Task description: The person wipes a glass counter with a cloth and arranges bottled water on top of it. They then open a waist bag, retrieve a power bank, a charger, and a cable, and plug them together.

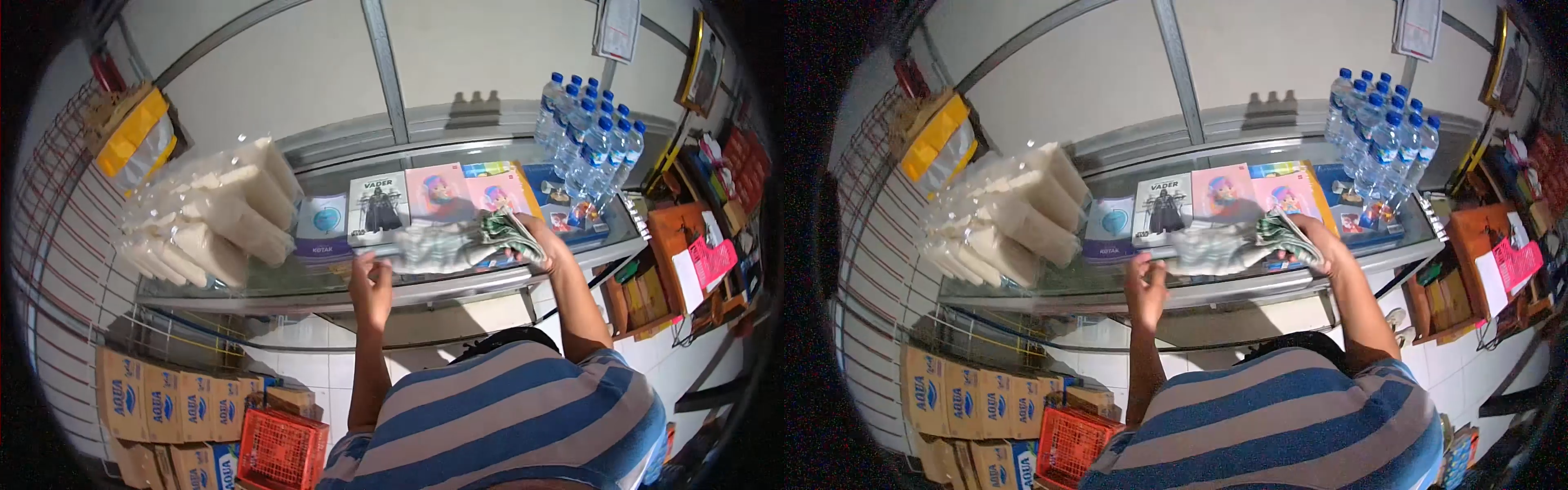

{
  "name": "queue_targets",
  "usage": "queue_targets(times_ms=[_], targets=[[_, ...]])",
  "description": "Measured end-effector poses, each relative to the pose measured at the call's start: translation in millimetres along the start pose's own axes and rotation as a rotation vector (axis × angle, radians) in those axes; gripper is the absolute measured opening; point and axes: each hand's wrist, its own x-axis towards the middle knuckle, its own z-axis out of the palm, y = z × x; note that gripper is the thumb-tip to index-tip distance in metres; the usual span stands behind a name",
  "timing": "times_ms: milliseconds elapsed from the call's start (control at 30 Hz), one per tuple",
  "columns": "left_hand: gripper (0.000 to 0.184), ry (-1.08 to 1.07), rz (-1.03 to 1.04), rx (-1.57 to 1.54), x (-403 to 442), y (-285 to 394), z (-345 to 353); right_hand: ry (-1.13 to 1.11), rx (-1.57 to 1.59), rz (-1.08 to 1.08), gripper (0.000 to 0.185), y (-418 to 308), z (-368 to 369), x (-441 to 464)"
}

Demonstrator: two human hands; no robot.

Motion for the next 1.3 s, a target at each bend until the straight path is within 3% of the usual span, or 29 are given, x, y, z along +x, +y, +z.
queue_targets(times_ms=[67,100,233,400,567,733,900,1100,1233,1300], targets=[[0.033,-0.058,0.278,0.498,0,-13,2,0.259,-0.258,-0.057,0.035,-11,-4,-16],[0.033,-0.069,0.287,0.507,1,-9,7,0.26,-0.243,-0.063,0.035,-11,-12,-18],[0.034,-0.161,0.394,0.475,1,11,44,0.315,-0.506,-0.477,0.028,-10,-57,-16],[0.036,-0.229,0.59,0.855,14,-22,78,0.245,-0.946,-0.335,0.021,-26,-69,-45],[0.045,-0.446,0.486,0.865,1,-2,101,0.44,-1.132,-0.161,0.017,-56,-99,-72],[0.04,-0.451,0.488,0.775,-9,13,126,0.705,-1.55,-0.436,0.022,-57,-120,-72],[0.037,-0.519,0.433,0.94,-2,19,127,0.581,-1.557,-0.709,0.034,-61,-103,-69],[0.03,-0.378,0.405,1.095,-19,41,137,0.251,-1.556,-0.682,0.043,-56,-100,-56],[0.025,-0.26,0.654,1.269,-30,36,141,0.181,-1.603,-0.883,0.044,-45,-99,-55],[0.024,-0.286,0.741,1.062,-45,59,148,0.136,-1.625,-0.948,0.044,-45,-87,-57]])
